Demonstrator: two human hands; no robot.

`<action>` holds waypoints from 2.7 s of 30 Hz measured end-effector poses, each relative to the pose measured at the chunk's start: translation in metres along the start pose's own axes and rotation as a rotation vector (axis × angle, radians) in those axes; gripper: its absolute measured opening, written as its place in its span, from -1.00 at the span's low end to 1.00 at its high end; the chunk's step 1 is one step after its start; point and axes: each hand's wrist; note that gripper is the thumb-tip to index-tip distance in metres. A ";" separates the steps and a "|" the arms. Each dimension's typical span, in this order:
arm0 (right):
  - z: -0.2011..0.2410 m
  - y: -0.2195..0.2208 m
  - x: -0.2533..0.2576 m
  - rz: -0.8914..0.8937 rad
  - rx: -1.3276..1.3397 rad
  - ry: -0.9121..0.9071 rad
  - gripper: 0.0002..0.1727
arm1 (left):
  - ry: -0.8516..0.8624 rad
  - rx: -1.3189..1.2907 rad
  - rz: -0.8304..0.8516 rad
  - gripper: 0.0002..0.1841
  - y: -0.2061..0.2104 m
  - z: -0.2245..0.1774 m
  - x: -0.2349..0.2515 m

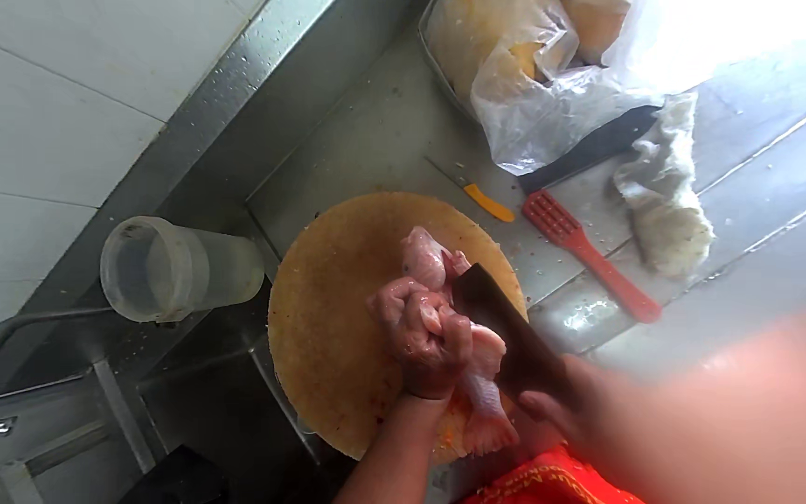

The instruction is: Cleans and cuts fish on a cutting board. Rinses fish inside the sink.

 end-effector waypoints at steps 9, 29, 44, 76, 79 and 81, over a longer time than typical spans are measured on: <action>0.006 -0.011 -0.062 0.333 0.036 0.111 -0.37 | -0.040 -0.034 -0.007 -0.79 0.000 -0.002 -0.001; -0.002 -0.014 -0.063 0.238 0.005 0.090 -0.38 | 0.847 0.380 0.868 -0.74 -0.068 0.001 0.097; -0.002 -0.015 -0.032 -0.032 0.063 0.167 -0.38 | -0.040 0.557 0.354 -0.43 -0.084 -0.017 -0.048; 0.011 0.014 -0.005 -0.029 0.143 0.107 -0.50 | 0.129 0.511 0.315 -0.64 -0.079 -0.014 -0.059; 0.007 0.028 -0.038 -0.004 0.252 0.152 -0.44 | 0.137 0.511 0.336 -0.62 -0.077 -0.016 -0.055; 0.005 0.042 -0.068 0.062 0.310 0.167 -0.41 | 0.127 0.508 0.345 -0.58 -0.079 -0.016 -0.057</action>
Point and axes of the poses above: each hand's wrist, its own x-axis towards the middle knuckle, its own y-axis out of the palm, z = x × y, and after that the axes turned 8 degrees about -y, right-handed
